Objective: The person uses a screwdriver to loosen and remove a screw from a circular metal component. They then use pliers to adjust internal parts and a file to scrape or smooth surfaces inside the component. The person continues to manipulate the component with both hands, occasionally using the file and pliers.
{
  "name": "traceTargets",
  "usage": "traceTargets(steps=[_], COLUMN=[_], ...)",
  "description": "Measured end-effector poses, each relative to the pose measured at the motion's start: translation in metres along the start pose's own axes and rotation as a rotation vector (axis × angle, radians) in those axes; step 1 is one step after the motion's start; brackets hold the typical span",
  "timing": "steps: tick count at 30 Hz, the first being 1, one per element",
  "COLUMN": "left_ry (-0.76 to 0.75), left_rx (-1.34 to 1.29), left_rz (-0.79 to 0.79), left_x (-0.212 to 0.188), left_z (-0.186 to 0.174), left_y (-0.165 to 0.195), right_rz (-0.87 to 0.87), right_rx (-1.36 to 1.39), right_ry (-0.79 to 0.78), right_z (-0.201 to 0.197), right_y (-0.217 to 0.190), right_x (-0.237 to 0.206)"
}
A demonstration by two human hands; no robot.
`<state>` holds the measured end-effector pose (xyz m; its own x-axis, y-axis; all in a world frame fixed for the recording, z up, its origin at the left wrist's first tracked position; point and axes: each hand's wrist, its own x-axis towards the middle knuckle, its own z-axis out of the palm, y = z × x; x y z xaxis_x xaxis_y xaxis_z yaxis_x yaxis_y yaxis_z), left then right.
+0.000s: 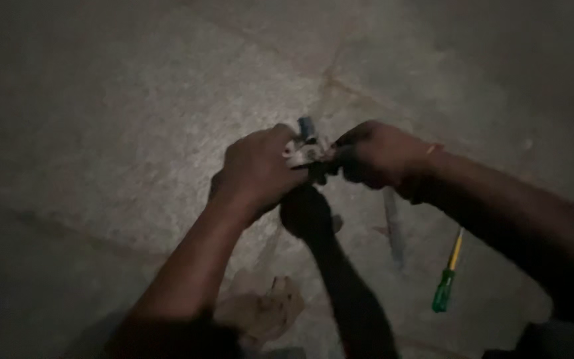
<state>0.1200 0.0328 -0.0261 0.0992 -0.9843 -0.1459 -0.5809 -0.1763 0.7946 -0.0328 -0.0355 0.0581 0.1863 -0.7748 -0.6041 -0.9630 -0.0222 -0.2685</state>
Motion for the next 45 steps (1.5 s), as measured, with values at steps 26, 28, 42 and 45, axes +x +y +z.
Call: traceTargets(steps=[26,28,42,45], left_ry=[0.156,0.126,0.122,0.109], left_rx=[0.083,0.134,0.052,0.058], left_rz=[0.113,0.092,0.099,0.082], left_x=[0.008,0.007,0.004,0.005], left_z=[0.016,0.015,0.010,0.014], left_y=[-0.018,-0.017,-0.013,-0.018], right_rz=[-0.997,-0.914,-0.843,-0.994], right_rx=[-0.962,-0.990,-0.577,-0.888], right_ry=[0.488,0.425,0.452,0.439], right_z=[0.012,0.010,0.015,0.012], right_y=[0.019,0.013,0.016,0.014], right_x=[-0.008,-0.007,-0.006,-0.011])
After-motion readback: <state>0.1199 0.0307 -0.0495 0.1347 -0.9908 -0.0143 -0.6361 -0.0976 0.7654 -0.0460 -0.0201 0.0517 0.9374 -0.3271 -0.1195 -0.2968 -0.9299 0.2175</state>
